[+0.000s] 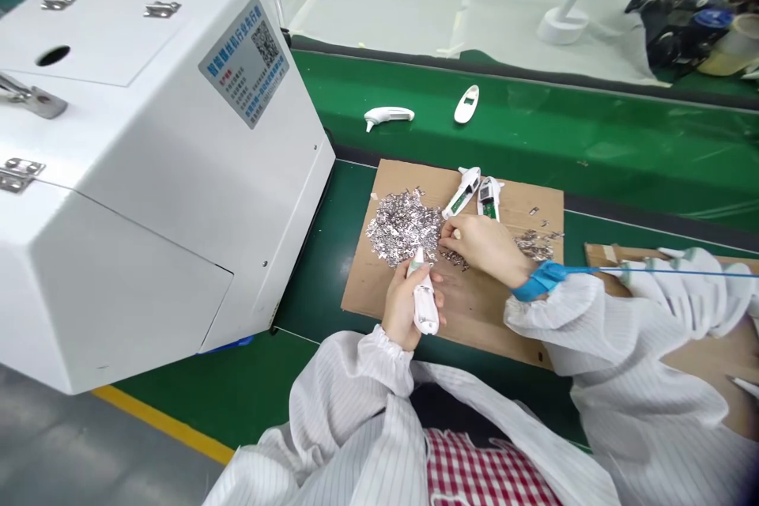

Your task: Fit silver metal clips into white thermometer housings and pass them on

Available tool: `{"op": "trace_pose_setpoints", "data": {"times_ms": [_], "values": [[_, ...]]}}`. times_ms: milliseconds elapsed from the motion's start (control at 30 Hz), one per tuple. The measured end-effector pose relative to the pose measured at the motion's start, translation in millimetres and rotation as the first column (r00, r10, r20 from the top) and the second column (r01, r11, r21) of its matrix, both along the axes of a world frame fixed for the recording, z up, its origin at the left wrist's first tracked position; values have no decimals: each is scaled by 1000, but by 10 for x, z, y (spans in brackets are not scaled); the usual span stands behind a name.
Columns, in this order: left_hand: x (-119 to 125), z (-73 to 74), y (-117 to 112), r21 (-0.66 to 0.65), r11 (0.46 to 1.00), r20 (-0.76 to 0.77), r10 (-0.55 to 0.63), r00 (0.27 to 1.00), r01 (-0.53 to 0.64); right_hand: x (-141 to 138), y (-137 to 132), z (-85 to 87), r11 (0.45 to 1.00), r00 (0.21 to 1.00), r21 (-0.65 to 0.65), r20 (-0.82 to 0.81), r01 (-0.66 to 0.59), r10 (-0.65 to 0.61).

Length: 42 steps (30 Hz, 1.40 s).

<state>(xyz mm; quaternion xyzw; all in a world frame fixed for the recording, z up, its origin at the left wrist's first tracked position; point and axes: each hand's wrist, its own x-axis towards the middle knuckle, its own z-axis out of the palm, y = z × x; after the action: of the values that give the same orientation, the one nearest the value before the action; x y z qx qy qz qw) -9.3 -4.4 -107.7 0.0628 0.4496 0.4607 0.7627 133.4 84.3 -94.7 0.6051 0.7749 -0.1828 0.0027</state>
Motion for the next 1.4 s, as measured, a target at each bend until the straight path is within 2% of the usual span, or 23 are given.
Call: {"op": "trace_pose_setpoints", "data": {"times_ms": [67, 167, 300, 400, 533, 600, 700, 800, 900, 967, 1067, 1133, 1267, 1400], "values": [[-8, -1, 70, -17, 1000, 6, -13, 1000, 14, 59, -56, 74, 999, 984, -32, -177, 9, -14], [8, 8, 188, -36, 997, 64, -67, 996, 69, 152, -176, 170, 993, 869, -115, -488, 34, -87], [53, 32, 291, 11, 995, 168, -103, 980, 103, 200, -307, 192, 971, 722, -231, -663, 55, -198], [62, 49, 316, 35, 994, 176, -107, 979, 103, 196, -350, 156, 977, 701, -201, -686, 74, -194], [32, 64, 326, 42, 994, 168, -108, 980, 102, 197, -381, 99, 996, 759, -14, -646, 91, -79], [25, 62, 323, 37, 996, 142, -83, 986, 79, 200, -392, 75, 991, 778, 22, -622, 132, -90], [51, 44, 296, 48, 999, 4, -11, 1000, 11, 190, -398, 57, 980, 753, -97, -629, 172, -195], [101, 32, 243, 180, 983, -211, 74, 975, -36, 159, -386, 73, 959, 678, -268, -687, 96, -260], [128, 52, 193, 314, 949, -332, 142, 933, -33, 139, -362, 107, 936, 621, -350, -723, 50, -304], [125, 78, 176, 344, 939, -356, 130, 926, 0, 146, -346, 129, 917, 599, -395, -722, 55, -347], [109, 103, 177, 338, 940, -328, 78, 941, 40, 174, -346, 169, 891, 581, -450, -710, 61, -398], [106, 95, 190, 291, 956, -224, 23, 974, 45, 184, -378, 207, 905, 563, -419, -730, 79, -387], [138, 49, 215, 126, 986, 24, -114, 993, 110, 150, -498, 265, 964, 565, -262, -787, 55, -246], [184, 50, 210, 123, 988, 24, -96, 995, 93, 109, -576, 216, 984, 623, -176, -771, -9, -132]]}}
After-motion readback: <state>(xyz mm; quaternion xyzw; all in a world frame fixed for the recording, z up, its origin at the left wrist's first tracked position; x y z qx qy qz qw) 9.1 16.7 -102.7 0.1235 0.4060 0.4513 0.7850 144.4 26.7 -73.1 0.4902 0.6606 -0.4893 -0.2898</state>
